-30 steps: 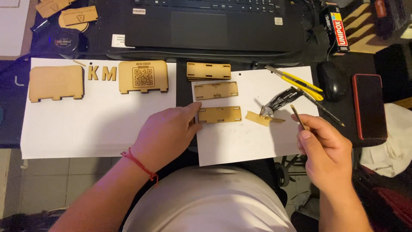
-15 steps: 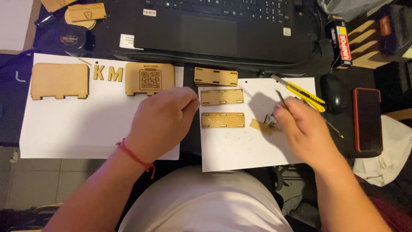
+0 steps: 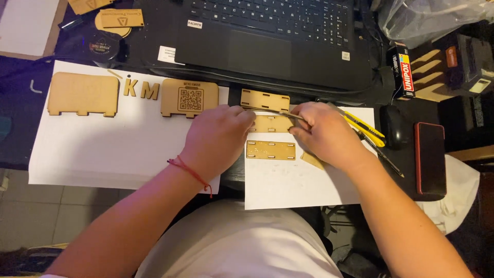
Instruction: Assembling small laser-cut wooden boxes by applying glue to joints and fitting pieces together.
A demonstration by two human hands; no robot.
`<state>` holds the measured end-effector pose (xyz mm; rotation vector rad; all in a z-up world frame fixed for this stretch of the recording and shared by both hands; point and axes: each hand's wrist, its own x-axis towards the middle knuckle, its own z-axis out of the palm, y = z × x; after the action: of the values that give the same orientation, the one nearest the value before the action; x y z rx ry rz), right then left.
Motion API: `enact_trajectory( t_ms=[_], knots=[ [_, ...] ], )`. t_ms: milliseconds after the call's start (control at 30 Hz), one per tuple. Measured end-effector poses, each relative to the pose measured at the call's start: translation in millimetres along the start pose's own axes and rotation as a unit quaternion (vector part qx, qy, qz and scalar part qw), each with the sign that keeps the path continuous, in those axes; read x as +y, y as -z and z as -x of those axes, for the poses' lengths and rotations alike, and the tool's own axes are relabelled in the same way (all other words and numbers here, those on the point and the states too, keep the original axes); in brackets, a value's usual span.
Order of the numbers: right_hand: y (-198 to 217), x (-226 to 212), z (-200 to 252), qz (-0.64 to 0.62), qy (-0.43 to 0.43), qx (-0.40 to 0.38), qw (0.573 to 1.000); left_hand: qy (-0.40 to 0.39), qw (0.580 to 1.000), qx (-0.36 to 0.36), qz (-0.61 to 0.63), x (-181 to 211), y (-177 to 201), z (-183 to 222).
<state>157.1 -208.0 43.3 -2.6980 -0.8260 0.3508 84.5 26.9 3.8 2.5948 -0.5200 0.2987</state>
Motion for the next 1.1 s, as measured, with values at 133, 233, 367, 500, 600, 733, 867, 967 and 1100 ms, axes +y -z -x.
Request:
enact_trajectory(
  t_ms=[133,233,367,500,600,733,867,967,1100],
  knots=[
    [-4,6,1,0.011,-0.008,-0.005,1.000,-0.018,0.998,0.051,-0.007,-1,-1,5],
    [-9,19,3,-0.020,0.007,0.009,1.000,-0.008,0.995,0.092,0.027,2,2,9],
    [-15,32,7,-0.063,0.085,0.070,0.992,0.018,0.991,0.113,0.066,6,14,16],
    [-10,36,18,-0.091,0.103,0.094,0.986,-0.005,0.990,0.116,0.082,11,33,21],
    [1,26,35,-0.112,0.093,0.115,0.983,-0.019,0.988,0.127,0.087,14,34,21],
    [5,12,49,-0.138,0.100,0.133,0.976,0.004,0.982,0.099,0.163,13,30,17],
    [0,10,54,-0.152,0.104,0.148,0.972,0.011,0.974,0.067,0.214,12,31,14],
    [0,8,55,-0.160,0.102,0.159,0.969,0.034,0.972,0.058,0.225,14,38,18],
    [2,4,58,-0.178,0.116,0.172,0.962,0.026,0.980,0.109,0.167,10,43,30]
  ],
)
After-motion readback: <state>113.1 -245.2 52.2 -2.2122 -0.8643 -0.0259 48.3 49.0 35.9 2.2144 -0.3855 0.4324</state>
